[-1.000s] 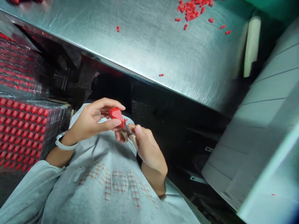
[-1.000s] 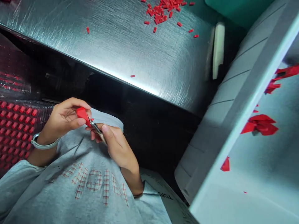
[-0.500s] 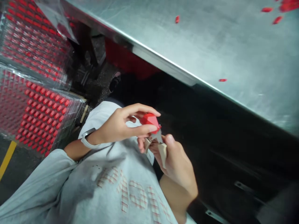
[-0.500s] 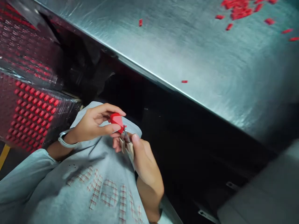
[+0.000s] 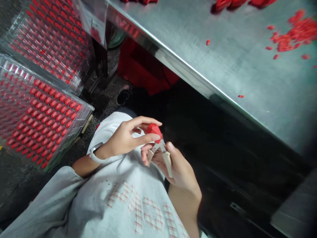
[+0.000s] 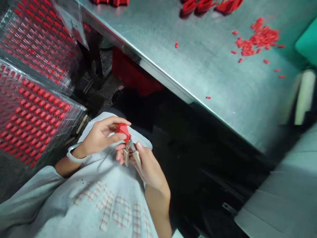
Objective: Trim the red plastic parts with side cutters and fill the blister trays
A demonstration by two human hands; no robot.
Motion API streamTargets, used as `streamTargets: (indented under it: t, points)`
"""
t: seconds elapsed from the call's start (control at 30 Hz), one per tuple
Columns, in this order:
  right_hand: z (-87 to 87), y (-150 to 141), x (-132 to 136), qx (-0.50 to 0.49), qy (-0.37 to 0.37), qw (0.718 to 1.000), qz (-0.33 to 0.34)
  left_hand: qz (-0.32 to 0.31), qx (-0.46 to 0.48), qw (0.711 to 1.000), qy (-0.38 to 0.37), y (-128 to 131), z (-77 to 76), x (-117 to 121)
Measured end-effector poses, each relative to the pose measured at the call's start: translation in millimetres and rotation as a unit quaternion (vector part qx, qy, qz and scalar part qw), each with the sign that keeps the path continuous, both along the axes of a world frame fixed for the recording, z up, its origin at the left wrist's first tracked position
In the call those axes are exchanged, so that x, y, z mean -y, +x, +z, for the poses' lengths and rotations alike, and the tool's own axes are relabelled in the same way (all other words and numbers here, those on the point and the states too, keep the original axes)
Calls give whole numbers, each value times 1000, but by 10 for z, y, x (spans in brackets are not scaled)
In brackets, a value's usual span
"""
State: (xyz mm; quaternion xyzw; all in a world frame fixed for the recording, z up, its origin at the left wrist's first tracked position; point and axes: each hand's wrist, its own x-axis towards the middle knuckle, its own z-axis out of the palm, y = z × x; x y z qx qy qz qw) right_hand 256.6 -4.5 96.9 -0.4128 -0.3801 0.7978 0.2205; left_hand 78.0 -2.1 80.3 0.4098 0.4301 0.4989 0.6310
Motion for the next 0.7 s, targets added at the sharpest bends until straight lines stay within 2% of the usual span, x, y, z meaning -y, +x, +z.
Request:
streamTargets:
  t: [0.1,0.3,0.53,0.7]
  points:
    - [23,-56,-3,13,0,1000,5,17,4,1000,-1,-61,11,19]
    - [101,-86,-37,51,60,996,-31,42,-8,999,9,-90,77,-37]
    - [112,25,-125,85,94,991,-43,32,-45,998,11,9,135,-192]
    - [95,168,-203,143,159,976,-47,12,-40,999,12,118,96,-332]
